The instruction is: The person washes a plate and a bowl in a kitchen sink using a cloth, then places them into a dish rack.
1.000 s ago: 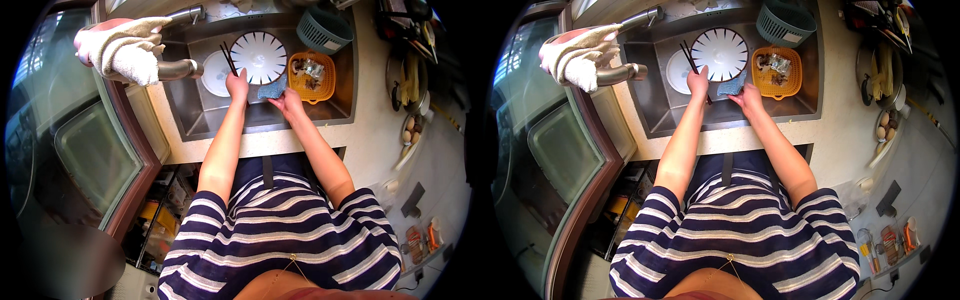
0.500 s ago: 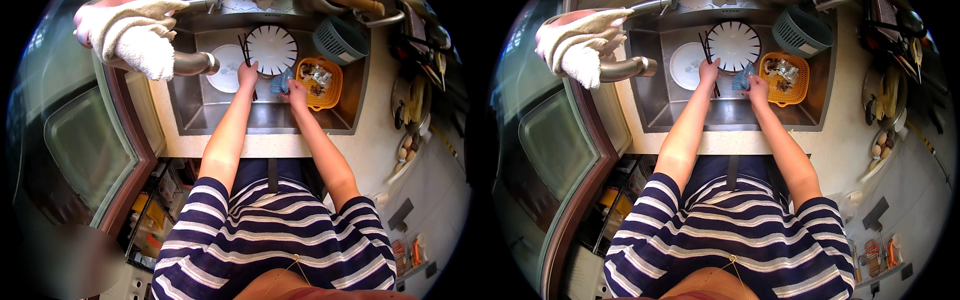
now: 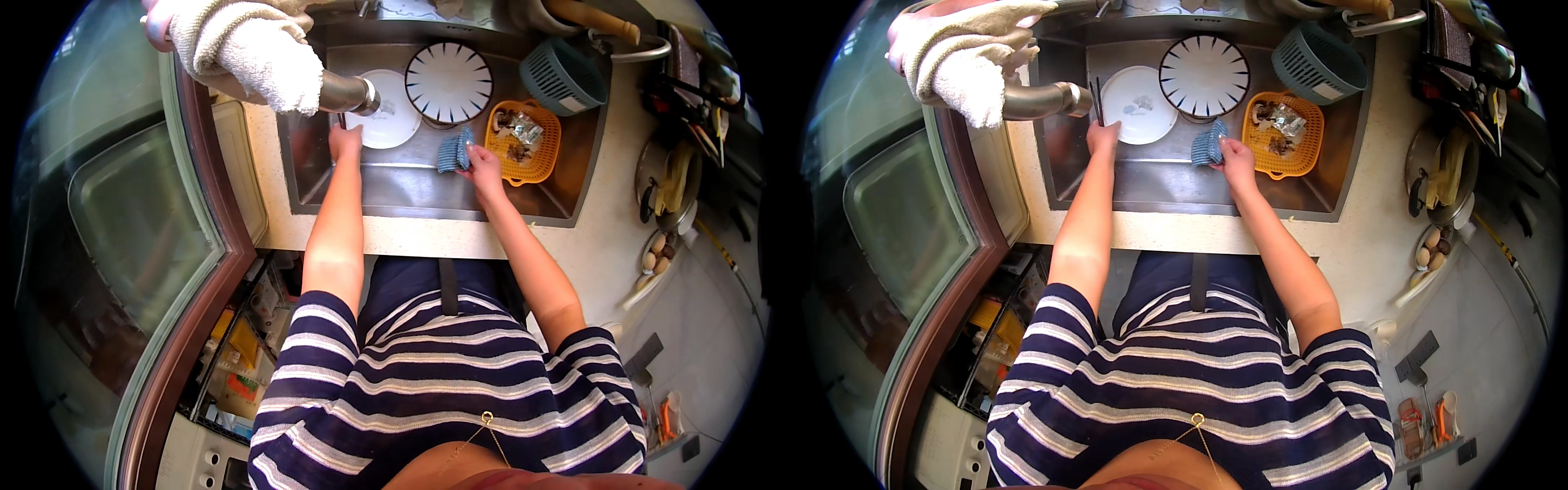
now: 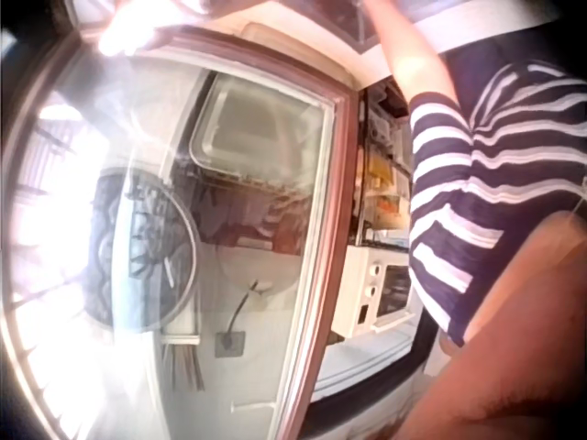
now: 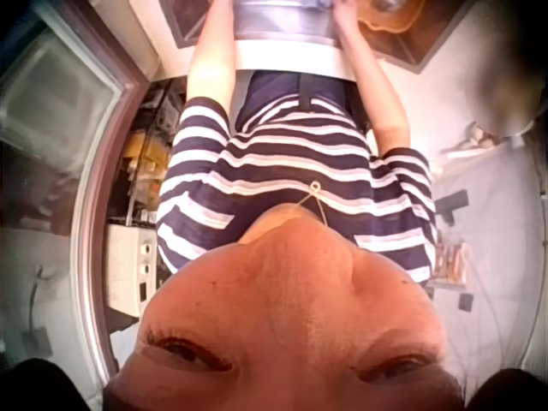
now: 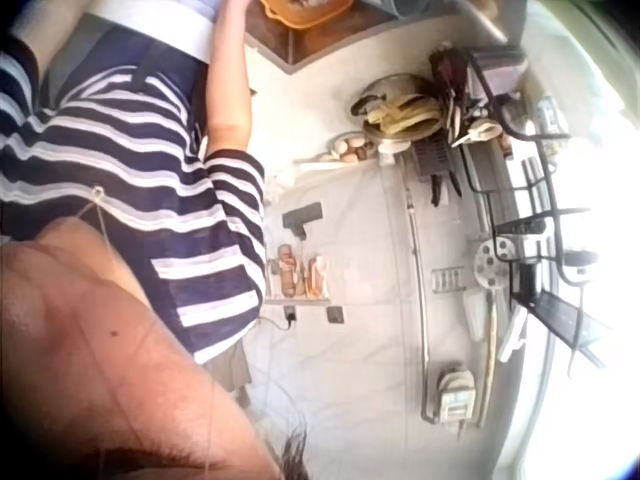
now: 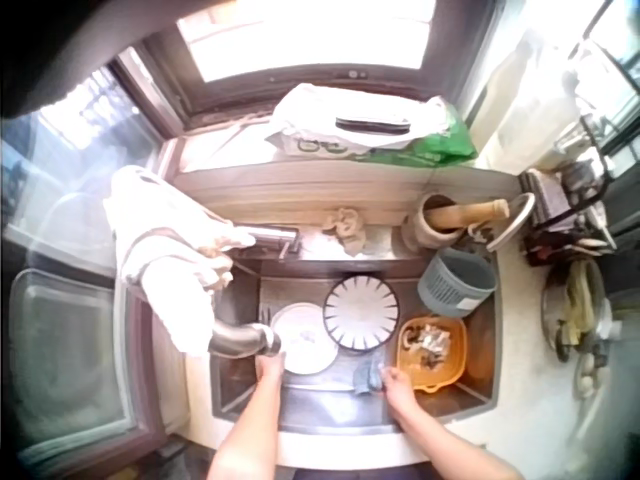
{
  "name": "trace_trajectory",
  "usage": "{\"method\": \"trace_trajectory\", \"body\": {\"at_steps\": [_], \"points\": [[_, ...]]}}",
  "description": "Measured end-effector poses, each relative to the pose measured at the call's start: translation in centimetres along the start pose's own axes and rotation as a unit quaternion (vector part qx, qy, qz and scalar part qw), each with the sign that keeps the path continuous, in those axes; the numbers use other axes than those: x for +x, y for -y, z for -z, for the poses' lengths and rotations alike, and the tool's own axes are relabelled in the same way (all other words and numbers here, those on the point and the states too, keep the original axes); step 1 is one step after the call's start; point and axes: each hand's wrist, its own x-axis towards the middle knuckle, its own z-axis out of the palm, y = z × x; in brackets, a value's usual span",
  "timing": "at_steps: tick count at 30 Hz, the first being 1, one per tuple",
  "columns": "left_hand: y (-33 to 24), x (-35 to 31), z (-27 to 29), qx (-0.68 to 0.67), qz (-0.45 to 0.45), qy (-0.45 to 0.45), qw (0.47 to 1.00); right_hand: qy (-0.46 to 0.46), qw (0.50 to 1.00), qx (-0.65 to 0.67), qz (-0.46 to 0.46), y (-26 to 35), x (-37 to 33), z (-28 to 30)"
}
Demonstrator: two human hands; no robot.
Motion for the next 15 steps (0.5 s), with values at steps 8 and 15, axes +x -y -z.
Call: {"method": "trace_trajectory", "body": {"at_steps": [8,15], "points": [[-0.4,1.7,1.6,-0.255,0.091,0.283,0.92,0.013,1.0,0.017,-0.02,0.6,-0.5,-0.2],[-3.7,-2.4,6.2,0.049,-0.078,0.129,0.987,0.014,0.975,-0.191,0.111,1.1,-0.7,-1.4]]}}
